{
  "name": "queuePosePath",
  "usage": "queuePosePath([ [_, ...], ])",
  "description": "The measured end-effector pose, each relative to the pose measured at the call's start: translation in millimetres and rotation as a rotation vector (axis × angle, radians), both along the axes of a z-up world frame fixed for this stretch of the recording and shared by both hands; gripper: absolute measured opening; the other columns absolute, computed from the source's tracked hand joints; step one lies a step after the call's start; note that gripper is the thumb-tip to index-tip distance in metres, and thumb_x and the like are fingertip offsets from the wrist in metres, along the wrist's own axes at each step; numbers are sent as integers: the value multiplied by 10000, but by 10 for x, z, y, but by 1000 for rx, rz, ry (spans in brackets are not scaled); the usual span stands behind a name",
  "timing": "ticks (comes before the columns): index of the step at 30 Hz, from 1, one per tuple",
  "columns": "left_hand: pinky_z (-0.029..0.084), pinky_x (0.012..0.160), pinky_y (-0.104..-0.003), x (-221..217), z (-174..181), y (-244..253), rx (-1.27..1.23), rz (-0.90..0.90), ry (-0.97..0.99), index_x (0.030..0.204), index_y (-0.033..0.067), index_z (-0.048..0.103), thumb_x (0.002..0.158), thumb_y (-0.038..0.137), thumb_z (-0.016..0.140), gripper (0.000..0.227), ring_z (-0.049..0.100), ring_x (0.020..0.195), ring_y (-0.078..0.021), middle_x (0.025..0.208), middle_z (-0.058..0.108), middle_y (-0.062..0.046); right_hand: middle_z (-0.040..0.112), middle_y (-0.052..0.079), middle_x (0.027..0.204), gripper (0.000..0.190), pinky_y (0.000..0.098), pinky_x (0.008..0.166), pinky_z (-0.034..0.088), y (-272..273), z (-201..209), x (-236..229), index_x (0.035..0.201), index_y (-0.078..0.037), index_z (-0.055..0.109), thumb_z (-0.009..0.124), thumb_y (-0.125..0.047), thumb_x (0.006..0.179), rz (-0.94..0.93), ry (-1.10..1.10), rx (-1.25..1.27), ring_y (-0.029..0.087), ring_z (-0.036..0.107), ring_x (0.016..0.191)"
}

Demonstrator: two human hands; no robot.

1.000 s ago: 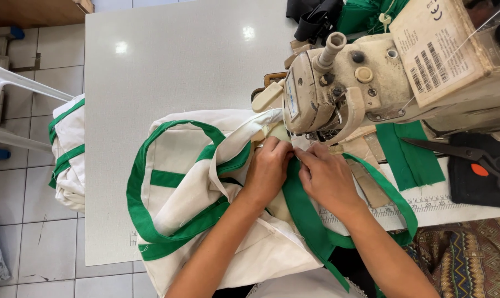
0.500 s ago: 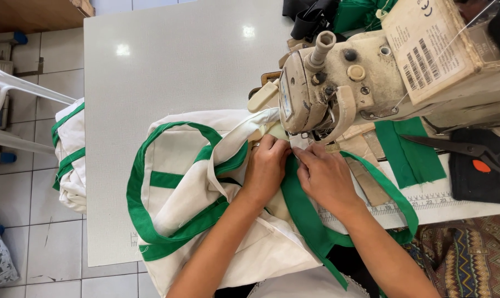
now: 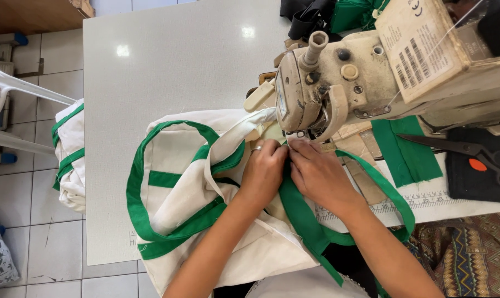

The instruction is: Sewing green straps onto a white canvas tote bag using an industrial sewing machine and trimming with scissors.

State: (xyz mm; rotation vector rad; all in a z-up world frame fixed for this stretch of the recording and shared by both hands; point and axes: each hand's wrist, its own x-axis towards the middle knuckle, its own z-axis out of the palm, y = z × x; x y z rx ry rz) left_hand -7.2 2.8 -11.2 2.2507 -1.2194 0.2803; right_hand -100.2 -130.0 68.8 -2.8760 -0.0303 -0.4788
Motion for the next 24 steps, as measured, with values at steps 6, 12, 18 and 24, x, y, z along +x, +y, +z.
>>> queuePosePath([
  [6,555,907,-369,-131,1069,320,-76,96,-475,1054,115,756,951,68,697,128,706,1007,-343,1128,696,-173,708,102,1126,232,365,631,573,-9,58,-6,1059,-82,760,597,-203,946,27,-3,-13,311,726,938],
  [12,522,868,-386,276,1321,588,-12,336,-116,1162,58,737,949,48,685,220,626,1023,-319,1043,683,-134,674,67,1155,255,378,652,521,-34,-123,-92,1110,-127,725,551,-228,954,13,-56,-101,271,705,965],
  [18,543,883,-380,340,1368,701,10,303,148,1273,70,719,918,327,785,443,580,1069,-313,1132,674,-188,668,48,1192,286,383,730,487,-74,-315,-109,1122,-146,722,553,-245,915,-11,-89,-152,266,700,1022],
  [24,319,1001,-466,171,1207,611,223,279,-306,1296,215,609,672,245,948,710,401,1202,-328,1321,513,-110,677,63,1201,288,414,749,481,-75,-385,-110,1105,-134,731,554,-273,925,-26,-90,-143,287,703,1013],
])
